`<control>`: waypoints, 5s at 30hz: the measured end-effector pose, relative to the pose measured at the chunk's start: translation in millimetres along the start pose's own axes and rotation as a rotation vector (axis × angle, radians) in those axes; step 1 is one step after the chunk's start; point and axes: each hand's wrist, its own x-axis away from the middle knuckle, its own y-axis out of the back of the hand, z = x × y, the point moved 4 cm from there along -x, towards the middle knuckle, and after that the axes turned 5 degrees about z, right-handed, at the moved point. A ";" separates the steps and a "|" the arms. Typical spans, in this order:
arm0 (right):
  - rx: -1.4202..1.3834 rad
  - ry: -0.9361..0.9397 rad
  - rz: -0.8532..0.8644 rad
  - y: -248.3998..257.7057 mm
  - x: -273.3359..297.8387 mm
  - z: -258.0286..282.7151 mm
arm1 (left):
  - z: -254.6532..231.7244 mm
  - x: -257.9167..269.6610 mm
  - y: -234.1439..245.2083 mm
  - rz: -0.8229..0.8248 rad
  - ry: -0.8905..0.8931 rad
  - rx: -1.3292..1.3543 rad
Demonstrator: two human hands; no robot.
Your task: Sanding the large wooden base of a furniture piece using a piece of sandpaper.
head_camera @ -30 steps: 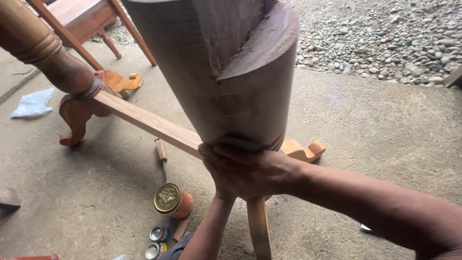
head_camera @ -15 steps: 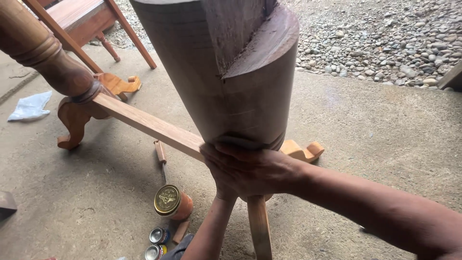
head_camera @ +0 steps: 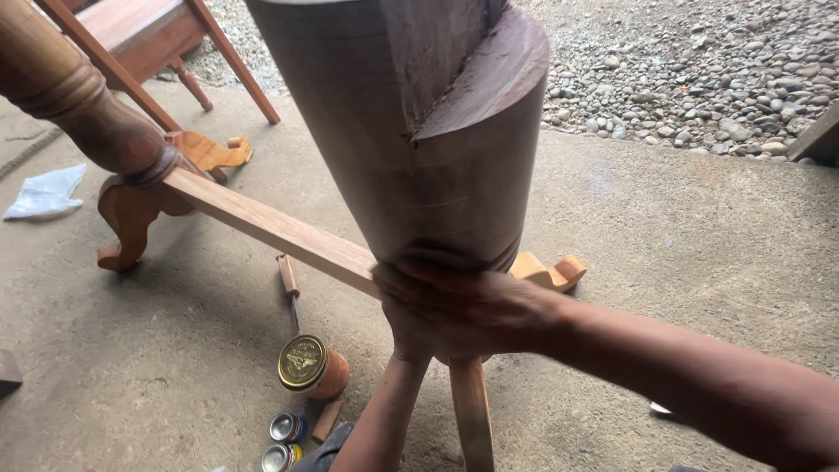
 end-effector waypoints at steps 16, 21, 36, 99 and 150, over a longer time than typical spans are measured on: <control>-0.013 0.021 -0.070 -0.2 39.1 4.7 | -15.4 -4.8 9.2 -0.054 -0.003 0.224; 0.038 -0.058 -0.179 12.1 24.5 4.8 | 0.1 2.5 3.9 -0.083 -0.094 0.086; 0.050 -0.056 -0.068 3.4 -0.6 18.4 | -14.9 -11.8 13.1 -0.012 -0.013 0.208; 0.085 -0.144 0.249 49.9 -14.3 14.6 | -41.2 -12.4 45.4 -0.109 -0.058 0.137; 0.418 -0.135 0.594 -1.4 -150.6 5.6 | -18.9 -33.0 60.6 -0.012 -0.056 0.196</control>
